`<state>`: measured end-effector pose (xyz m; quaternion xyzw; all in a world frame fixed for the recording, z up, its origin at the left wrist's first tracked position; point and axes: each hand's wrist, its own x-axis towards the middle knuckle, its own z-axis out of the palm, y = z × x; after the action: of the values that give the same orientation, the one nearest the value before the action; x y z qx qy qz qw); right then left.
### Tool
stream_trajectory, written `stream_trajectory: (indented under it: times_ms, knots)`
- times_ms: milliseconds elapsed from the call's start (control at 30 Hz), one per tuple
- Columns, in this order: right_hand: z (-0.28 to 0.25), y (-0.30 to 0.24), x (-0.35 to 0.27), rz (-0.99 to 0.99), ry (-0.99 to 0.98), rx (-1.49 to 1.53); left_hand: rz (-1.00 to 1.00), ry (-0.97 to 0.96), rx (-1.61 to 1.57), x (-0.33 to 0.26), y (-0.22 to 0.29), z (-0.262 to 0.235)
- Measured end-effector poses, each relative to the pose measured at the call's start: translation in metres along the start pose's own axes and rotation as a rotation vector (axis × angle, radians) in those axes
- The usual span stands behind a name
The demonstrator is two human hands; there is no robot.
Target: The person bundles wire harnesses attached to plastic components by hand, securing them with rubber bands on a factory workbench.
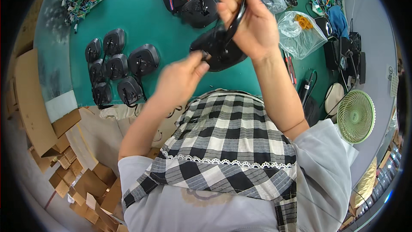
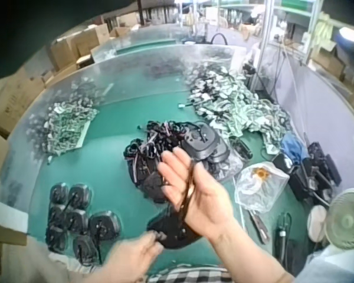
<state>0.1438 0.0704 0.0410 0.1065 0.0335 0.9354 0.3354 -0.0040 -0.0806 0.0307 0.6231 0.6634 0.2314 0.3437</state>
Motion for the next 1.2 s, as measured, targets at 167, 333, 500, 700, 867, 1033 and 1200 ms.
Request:
stream_trajectory:
  times_ms: [167,333,500,700,867,1033,1200]
  knots:
    - [0.033,0.012,0.002,-0.386,0.445,-0.865,-0.101,-0.575,-0.456,-0.041,-0.027,0.026]
    - [-0.020,0.027,-0.018,0.254,-0.217,-1.806,0.193,-0.519,-0.005,-0.047,0.036,-0.069]
    - [-0.022,0.003,-0.047,0.775,-0.034,-0.400,0.087,0.065,-0.291,0.032,-0.034,-0.139]
    - [-0.006,0.009,-0.047,0.343,0.342,-0.716,0.038,0.115,-0.082,0.019,-0.103,-0.012]
    - [-0.015,0.069,-0.015,-0.508,0.176,-2.047,-0.021,-0.512,0.061,0.005,0.029,-0.015]
    - [-0.017,0.020,-0.047,1.008,0.293,-1.776,-0.244,-1.197,-0.557,-0.020,-0.019,-0.104]
    - [-0.020,0.002,-0.070,0.911,0.264,-0.639,-0.230,0.010,-0.185,0.008,-0.094,-0.185]
